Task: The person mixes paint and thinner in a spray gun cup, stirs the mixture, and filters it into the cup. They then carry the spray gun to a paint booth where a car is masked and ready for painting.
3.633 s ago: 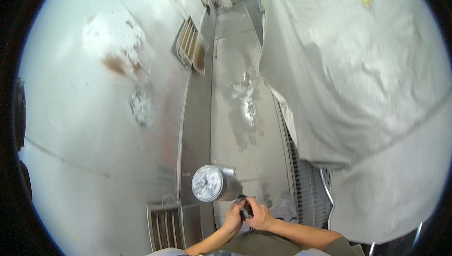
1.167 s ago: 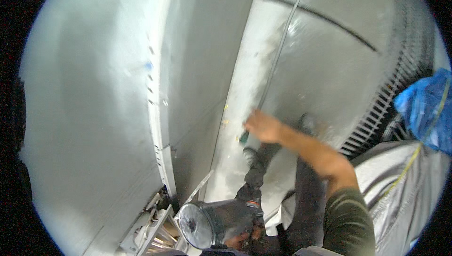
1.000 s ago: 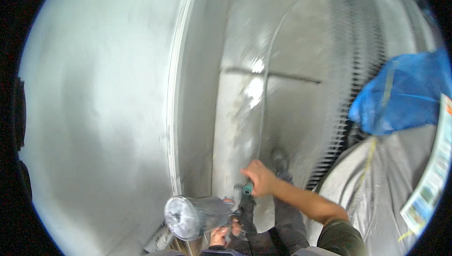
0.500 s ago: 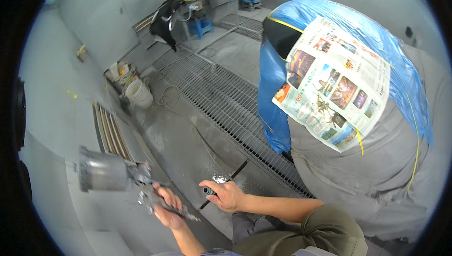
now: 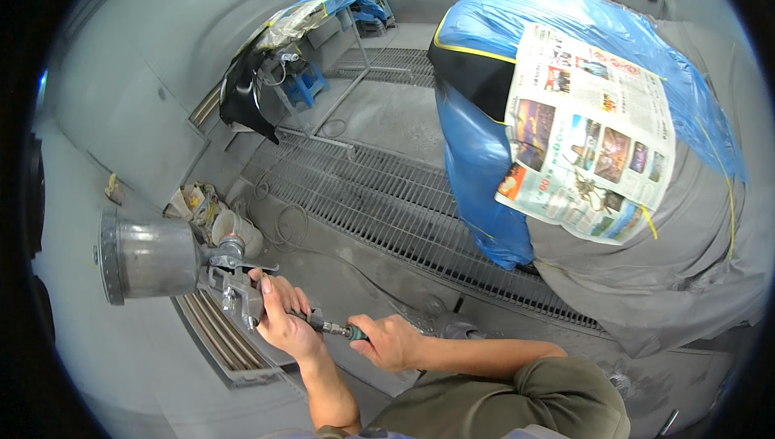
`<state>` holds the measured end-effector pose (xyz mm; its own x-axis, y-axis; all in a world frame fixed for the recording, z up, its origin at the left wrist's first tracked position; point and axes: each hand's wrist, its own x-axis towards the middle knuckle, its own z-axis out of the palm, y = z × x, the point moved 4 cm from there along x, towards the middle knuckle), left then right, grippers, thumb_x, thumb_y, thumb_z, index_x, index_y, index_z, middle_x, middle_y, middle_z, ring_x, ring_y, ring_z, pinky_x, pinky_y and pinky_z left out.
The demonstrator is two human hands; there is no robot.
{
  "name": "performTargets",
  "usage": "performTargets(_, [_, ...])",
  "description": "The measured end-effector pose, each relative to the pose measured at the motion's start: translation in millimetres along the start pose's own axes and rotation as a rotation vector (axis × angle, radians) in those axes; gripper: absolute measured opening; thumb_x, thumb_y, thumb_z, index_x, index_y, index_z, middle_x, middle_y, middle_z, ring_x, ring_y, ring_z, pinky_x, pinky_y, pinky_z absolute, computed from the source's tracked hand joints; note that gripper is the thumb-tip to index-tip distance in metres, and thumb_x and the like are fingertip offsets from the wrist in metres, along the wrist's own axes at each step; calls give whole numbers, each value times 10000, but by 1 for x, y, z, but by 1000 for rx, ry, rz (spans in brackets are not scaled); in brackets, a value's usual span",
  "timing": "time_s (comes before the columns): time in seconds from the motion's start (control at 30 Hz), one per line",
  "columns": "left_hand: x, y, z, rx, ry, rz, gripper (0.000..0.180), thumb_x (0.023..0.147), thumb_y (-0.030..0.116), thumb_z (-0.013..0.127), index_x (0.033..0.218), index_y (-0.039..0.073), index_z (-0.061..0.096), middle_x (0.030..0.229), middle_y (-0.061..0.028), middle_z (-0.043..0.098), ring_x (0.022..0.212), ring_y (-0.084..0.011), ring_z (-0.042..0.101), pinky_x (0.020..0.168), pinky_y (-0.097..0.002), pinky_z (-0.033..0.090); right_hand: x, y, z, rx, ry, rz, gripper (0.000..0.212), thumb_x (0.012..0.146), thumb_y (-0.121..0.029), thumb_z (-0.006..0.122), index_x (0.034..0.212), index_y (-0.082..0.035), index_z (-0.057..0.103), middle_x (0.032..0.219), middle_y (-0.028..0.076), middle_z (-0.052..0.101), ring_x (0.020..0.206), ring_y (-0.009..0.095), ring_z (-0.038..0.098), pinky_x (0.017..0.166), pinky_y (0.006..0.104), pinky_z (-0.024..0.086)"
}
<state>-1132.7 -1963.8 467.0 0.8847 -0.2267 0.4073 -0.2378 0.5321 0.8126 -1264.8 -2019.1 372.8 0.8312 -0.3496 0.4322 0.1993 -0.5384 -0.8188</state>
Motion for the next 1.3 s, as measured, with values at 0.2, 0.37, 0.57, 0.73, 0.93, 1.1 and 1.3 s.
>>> performTargets(0.2, [120, -50, 21, 101, 12, 14, 266, 1064, 105, 523, 1296, -20, 563, 668, 49, 351, 544, -45, 288, 436, -233, 258, 129, 55, 9, 98, -23, 15, 409, 1060, -336, 576, 1251, 23, 530, 706, 157, 654, 602, 418, 657, 516, 478, 513])
performTargets(0.37, [206, -77, 67, 90, -14, -20, 302, 1042, 103, 545, 1311, -32, 545, 677, 49, 346, 558, -45, 288, 442, -233, 246, 219, 74, -14, 256, -27, 70, 441, 1079, -406, 533, 1258, -3, 519, 656, 170, 638, 611, 435, 648, 558, 495, 498])
performTargets(0.57, [257, -143, 99, -40, -128, -251, 313, 1040, 95, 574, 1317, -24, 489, 718, 29, 420, 564, -57, 338, 430, -247, 306, 271, 119, -32, 530, -125, 347, 516, 1118, -472, 406, 1281, 5, 517, 620, 151, 590, 584, 397, 619, 580, 468, 472])
performTargets(0.73, [272, -230, 93, -7, -353, -511, 345, 1054, 70, 577, 1358, -12, 438, 867, 12, 525, 673, -61, 504, 616, -252, 463, 303, 175, -45, 277, -295, 577, 535, 1086, -389, 503, 1431, -1, 377, 716, 148, 672, 702, 396, 681, 686, 496, 529])
performTargets(0.93, [274, -298, 74, -26, -830, -744, 653, 970, 265, 771, 1403, -63, 408, 1183, -76, 566, 1104, -152, 563, 997, -327, 460, 376, 231, -56, 14, 284, 119, 1018, 808, -2, 721, 1655, -15, 157, 1594, 287, 334, 1380, 396, 485, 1120, 450, 458])
performTargets(1.1, [344, -317, 22, 403, -1132, -163, 615, 975, 400, 722, 1352, -61, 570, 1116, -212, 706, 943, -325, 716, 819, -380, 562, 402, 290, -7, 716, 634, 723, 865, 817, 112, 559, 1637, -84, 364, 1176, 102, 687, 901, 151, 695, 768, 293, 593])
performTargets(1.3, [400, -402, -39, 610, -963, -383, 354, 1083, 379, 531, 1034, 54, 662, 832, -147, 742, 755, -399, 718, 661, -496, 540, 426, 314, 44, 337, 654, 977, 542, 995, -155, 583, 1506, 15, 524, 910, 53, 700, 674, 98, 628, 457, 237, 521])
